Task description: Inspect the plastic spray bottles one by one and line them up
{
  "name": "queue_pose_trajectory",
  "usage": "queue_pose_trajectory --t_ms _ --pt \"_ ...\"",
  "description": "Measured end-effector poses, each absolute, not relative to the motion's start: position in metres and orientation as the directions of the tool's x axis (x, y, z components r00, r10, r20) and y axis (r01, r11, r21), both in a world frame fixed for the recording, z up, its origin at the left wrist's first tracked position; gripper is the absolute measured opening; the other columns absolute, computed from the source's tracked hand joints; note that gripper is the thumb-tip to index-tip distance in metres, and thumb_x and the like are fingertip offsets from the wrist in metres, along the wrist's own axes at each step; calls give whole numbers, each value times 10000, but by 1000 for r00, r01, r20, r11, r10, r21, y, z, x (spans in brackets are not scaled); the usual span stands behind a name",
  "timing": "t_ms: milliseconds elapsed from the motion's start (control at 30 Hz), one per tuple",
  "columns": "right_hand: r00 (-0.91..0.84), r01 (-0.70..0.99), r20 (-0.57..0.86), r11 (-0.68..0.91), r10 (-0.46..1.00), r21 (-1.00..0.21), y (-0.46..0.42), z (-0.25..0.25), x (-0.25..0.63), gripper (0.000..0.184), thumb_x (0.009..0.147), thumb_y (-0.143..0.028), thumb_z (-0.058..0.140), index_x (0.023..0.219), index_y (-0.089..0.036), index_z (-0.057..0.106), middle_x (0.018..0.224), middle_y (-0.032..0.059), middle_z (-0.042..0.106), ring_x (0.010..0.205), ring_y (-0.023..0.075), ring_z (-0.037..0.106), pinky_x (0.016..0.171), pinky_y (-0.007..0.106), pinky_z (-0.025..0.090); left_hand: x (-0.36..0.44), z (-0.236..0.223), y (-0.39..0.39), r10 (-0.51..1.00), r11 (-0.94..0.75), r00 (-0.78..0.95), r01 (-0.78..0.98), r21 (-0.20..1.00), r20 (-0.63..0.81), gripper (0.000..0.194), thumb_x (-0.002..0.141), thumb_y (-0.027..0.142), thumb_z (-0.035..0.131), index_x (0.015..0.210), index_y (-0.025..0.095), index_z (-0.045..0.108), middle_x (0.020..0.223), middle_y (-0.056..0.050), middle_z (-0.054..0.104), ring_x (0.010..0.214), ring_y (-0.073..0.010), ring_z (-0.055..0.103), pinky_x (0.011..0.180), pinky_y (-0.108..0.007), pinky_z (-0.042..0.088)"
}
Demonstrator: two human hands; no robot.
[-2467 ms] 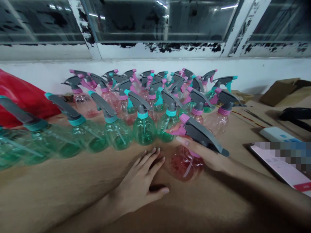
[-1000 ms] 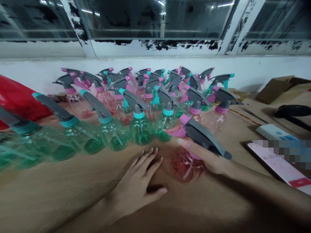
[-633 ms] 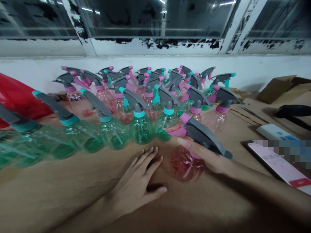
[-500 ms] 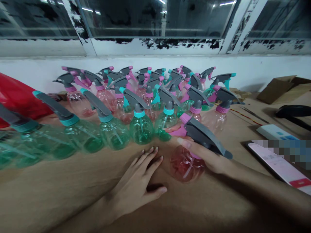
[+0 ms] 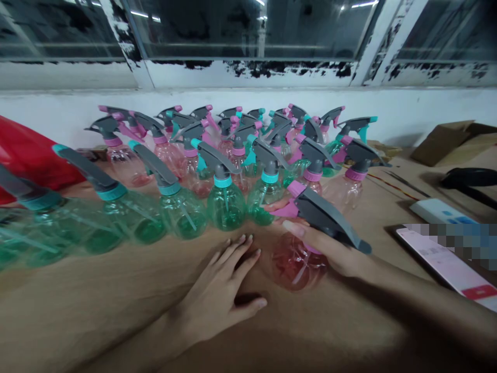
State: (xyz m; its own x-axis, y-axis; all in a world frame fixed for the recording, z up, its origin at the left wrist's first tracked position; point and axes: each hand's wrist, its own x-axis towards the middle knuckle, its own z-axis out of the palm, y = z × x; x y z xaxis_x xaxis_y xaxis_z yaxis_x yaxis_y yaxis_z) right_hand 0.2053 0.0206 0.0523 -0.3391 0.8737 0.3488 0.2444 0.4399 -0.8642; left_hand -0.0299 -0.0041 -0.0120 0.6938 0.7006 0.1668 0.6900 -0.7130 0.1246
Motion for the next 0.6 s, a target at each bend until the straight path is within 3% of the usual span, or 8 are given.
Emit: queue_pose_trajectory --t_ms 267,500,600 --pt "-340 254 329 422 881 -870 20 60 203 213 866 -422 565 1001 -272 633 673 -15 570 600 162 541 593 328 469 -29 -13 -5 694 -719 696 684 120 185 684 877 591 508 1395 157 399 1497 -135 303 1357 -307 288 1068 -482 294" --pt "-363 185 320 404 875 -896 20 59 204 241 864 -405 579 1053 -259 607 799 0 614 688 167 586 664 330 492 -30 -13 -4 695 -718 695 682 138 184 668 883 591 496 1392 168 405 1486 -132 328 1352 -310 297 1070 -482 286" --pt "-353 212 310 398 883 -892 20 57 204 224 857 -403 587 1033 -269 619 727 -7 596 649 171 572 645 337 489 -29 -12 -4 694 -719 697 684 126 179 671 886 589 496 1392 160 402 1491 -137 316 1354 -307 297 1070 -481 287"
